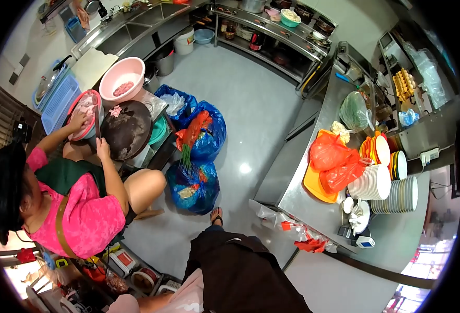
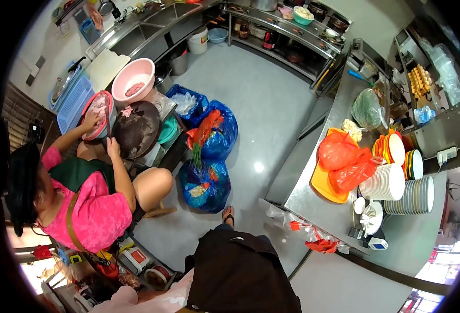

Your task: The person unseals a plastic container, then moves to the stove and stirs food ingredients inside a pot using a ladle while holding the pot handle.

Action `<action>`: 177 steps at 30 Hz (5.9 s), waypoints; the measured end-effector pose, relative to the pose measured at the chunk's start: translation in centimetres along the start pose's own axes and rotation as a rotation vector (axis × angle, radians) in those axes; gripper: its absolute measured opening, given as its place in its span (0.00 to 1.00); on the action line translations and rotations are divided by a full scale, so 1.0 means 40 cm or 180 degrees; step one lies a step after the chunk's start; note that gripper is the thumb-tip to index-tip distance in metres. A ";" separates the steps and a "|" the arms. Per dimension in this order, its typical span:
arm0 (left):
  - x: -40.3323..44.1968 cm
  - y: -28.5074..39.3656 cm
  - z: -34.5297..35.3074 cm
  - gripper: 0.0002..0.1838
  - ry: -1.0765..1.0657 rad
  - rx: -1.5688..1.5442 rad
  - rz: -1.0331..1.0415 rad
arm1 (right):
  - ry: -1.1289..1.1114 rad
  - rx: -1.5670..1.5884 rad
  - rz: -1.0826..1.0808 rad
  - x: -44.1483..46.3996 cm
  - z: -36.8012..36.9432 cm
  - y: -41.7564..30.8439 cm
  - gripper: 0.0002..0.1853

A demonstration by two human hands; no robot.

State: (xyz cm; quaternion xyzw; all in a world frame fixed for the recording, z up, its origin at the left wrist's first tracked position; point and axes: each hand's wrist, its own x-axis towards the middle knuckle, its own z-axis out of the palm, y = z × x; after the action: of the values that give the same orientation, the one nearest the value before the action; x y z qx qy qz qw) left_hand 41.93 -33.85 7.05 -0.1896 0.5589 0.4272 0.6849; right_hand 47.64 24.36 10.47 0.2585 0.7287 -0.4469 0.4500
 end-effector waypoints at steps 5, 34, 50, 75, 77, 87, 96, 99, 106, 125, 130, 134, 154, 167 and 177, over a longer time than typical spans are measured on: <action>0.012 0.036 -0.032 0.17 0.0147 0.0043 0.0177 | 0.0051 -0.0014 -0.0017 0.010 -0.016 -0.046 0.14; 0.123 0.660 -0.060 0.15 0.0771 0.0739 0.0599 | 0.0341 0.1058 0.0213 0.090 -0.209 0.056 0.13; 0.154 1.129 -0.165 0.13 0.0788 0.1059 0.0499 | 0.0369 0.2054 0.0778 0.161 -0.247 -0.043 0.12; 0.297 1.971 -0.480 0.11 0.0021 0.0732 0.0957 | -0.0145 0.0671 0.0245 0.381 -0.904 -0.591 0.12; 0.323 2.060 -0.479 0.11 -0.0081 0.0679 0.1146 | 0.0190 0.1305 0.0109 0.454 -1.062 -0.695 0.11; 0.254 2.674 -0.309 0.10 0.0530 0.0703 0.3186 | 0.0012 0.0974 -0.0488 1.062 -1.547 -0.700 0.14; 0.308 2.800 -0.406 0.10 0.0385 0.0394 0.1749 | -0.0088 0.1675 0.0654 1.083 -1.855 -1.071 0.10; 0.347 2.854 -0.476 0.10 0.0235 0.0353 0.1367 | -0.0047 0.1498 0.0464 1.144 -1.934 -1.143 0.11; 0.393 3.096 -0.747 0.10 -0.0403 0.0516 0.0623 | 0.0092 0.1279 0.0234 1.263 -2.079 -1.386 0.13; 0.656 3.497 -1.165 0.13 0.0466 -0.0110 0.2025 | 0.1068 0.0846 -0.2108 1.600 -2.220 -1.486 0.20; 0.695 3.704 -1.129 0.19 0.1297 -0.0309 0.1779 | 0.2107 0.1784 -0.0231 1.478 -2.438 -1.802 0.19; 0.728 3.843 -1.053 0.19 0.1290 -0.0214 0.1677 | 0.2655 0.2342 -0.0341 1.513 -2.572 -1.838 0.19; 0.857 4.066 -0.791 0.16 0.1410 0.0333 0.2324 | 0.3204 0.5201 -0.0249 1.807 -3.222 -1.664 0.17; 0.922 4.046 -0.845 0.16 0.1741 0.1010 0.1590 | 0.4579 0.4113 -0.0930 1.651 -3.239 -1.682 0.11; 0.869 4.197 -0.998 0.18 0.1601 0.0301 0.1669 | 0.3371 0.5852 -0.1148 1.628 -3.205 -1.785 0.15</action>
State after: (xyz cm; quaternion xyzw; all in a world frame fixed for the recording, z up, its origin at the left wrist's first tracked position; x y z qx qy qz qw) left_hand -115.65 44.21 -0.73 -0.1071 0.7586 0.5020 0.4013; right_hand -92.50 102.68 7.66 0.5472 0.2431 -0.7144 -0.3621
